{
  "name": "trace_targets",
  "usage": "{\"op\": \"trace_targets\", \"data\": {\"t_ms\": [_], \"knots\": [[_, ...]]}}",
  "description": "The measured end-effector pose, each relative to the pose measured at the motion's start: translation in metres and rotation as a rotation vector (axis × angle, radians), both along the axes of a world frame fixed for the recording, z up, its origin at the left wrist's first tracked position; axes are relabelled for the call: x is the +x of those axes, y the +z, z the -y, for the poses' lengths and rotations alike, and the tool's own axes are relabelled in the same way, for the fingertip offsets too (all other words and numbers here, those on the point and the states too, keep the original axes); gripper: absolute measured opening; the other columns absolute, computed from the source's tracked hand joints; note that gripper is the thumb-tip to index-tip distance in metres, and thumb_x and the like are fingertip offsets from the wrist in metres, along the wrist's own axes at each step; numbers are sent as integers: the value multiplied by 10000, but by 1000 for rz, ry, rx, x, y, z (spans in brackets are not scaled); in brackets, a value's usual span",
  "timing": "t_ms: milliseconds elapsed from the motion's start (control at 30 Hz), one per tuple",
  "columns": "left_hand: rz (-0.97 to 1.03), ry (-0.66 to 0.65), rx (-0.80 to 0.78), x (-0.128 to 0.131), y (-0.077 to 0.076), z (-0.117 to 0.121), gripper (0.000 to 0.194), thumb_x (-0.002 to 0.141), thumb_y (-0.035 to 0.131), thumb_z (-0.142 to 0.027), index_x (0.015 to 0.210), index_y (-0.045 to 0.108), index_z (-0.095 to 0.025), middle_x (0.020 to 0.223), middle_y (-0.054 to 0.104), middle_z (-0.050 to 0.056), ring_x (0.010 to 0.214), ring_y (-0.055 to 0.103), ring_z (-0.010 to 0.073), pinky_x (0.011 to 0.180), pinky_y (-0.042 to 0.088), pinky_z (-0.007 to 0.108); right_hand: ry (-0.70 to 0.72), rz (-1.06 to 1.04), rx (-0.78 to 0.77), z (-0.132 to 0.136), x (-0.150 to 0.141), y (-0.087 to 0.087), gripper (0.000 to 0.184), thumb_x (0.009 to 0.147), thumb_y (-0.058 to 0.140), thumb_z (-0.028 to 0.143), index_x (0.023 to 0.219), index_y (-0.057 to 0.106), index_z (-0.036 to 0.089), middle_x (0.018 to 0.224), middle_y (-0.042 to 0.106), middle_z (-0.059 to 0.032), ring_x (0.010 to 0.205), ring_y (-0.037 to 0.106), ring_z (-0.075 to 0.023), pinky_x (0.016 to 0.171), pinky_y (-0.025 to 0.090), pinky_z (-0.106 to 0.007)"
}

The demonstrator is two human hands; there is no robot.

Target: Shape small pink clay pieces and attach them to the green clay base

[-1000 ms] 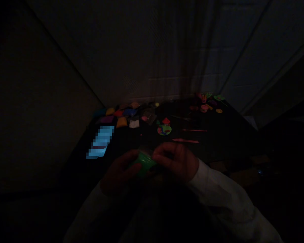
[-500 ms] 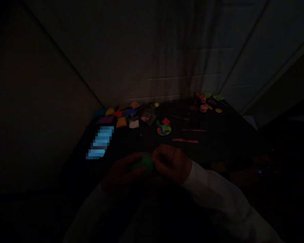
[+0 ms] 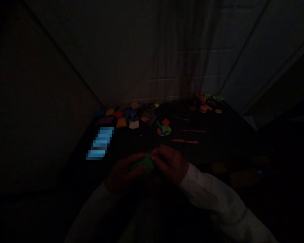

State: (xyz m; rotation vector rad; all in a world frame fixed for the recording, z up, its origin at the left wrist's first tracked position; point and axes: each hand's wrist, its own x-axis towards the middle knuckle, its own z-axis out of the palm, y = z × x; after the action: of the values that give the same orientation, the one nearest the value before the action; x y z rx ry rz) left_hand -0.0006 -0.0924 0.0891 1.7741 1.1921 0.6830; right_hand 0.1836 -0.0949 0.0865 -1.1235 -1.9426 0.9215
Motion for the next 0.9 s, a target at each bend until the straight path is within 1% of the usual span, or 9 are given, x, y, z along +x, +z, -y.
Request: {"op": "trace_targets", "data": {"t_ms": [67, 233, 367, 500, 567, 633, 767, 900], "knots": [[15, 30, 10, -1, -2, -1, 358, 683, 544, -372, 996, 579, -201, 950, 637, 19, 843, 585, 166, 736, 468, 248, -8, 12, -5, 0, 1, -2, 150, 795, 438, 288, 853, 512, 171, 790, 550, -24, 739, 503, -111, 671, 392, -238], [-2, 28, -1, 2, -3, -1, 373, 676, 553, -380, 1003, 577, -202, 958, 636, 18, 850, 584, 167, 751, 468, 249, -24, 33, -9, 0, 1, -10, 135, 807, 411, 279, 799, 485, 167, 743, 529, -16, 692, 488, -102, 634, 386, -231], [-14, 43, -6, 3, -4, -1, 371, 681, 548, -389, 1000, 577, -201, 955, 636, 15, 837, 588, 159, 750, 465, 239, -38, 37, 16, -1, 0, -14, 125, 811, 400, 265, 807, 480, 168, 760, 525, -19, 716, 486, -105, 666, 384, -239], [-17, 112, 22, -1, -8, -4, 389, 679, 548, -392, 1009, 571, -187, 994, 621, 34, 894, 570, 176, 776, 458, 261, -62, 4, -55, -1, 3, -20, 163, 799, 428, 299, 875, 500, 174, 792, 544, -17, 737, 500, -109, 672, 394, -240], [-12, 115, 21, -2, -9, -5, 394, 680, 547, -393, 1011, 568, -182, 1011, 614, 42, 909, 564, 179, 784, 457, 270, -72, -2, -79, 0, 5, -23, 167, 799, 425, 309, 857, 504, 174, 776, 546, -15, 724, 501, -110, 660, 395, -239], [-8, 102, 8, -2, -10, -5, 391, 683, 544, -396, 1010, 567, -183, 1013, 612, 44, 912, 564, 181, 786, 458, 275, -74, -2, -59, 1, 6, -26, 158, 802, 414, 302, 823, 501, 172, 752, 537, -11, 705, 493, -107, 648, 391, -235], [-9, 121, 12, 1, -9, -4, 394, 673, 550, -396, 1003, 571, -182, 1006, 615, 44, 916, 564, 188, 797, 457, 289, -79, 25, -9, 2, 5, -25, 149, 801, 408, 289, 797, 494, 168, 717, 524, -10, 668, 477, -101, 623, 378, -229], [-15, 135, 7, 1, -8, -5, 409, 666, 556, -399, 1003, 570, -168, 1006, 615, 58, 912, 567, 193, 796, 462, 297, -115, 5, 7, 2, 2, -18, 152, 795, 421, 289, 820, 509, 167, 759, 541, -23, 718, 492, -112, 665, 383, -239]]}}
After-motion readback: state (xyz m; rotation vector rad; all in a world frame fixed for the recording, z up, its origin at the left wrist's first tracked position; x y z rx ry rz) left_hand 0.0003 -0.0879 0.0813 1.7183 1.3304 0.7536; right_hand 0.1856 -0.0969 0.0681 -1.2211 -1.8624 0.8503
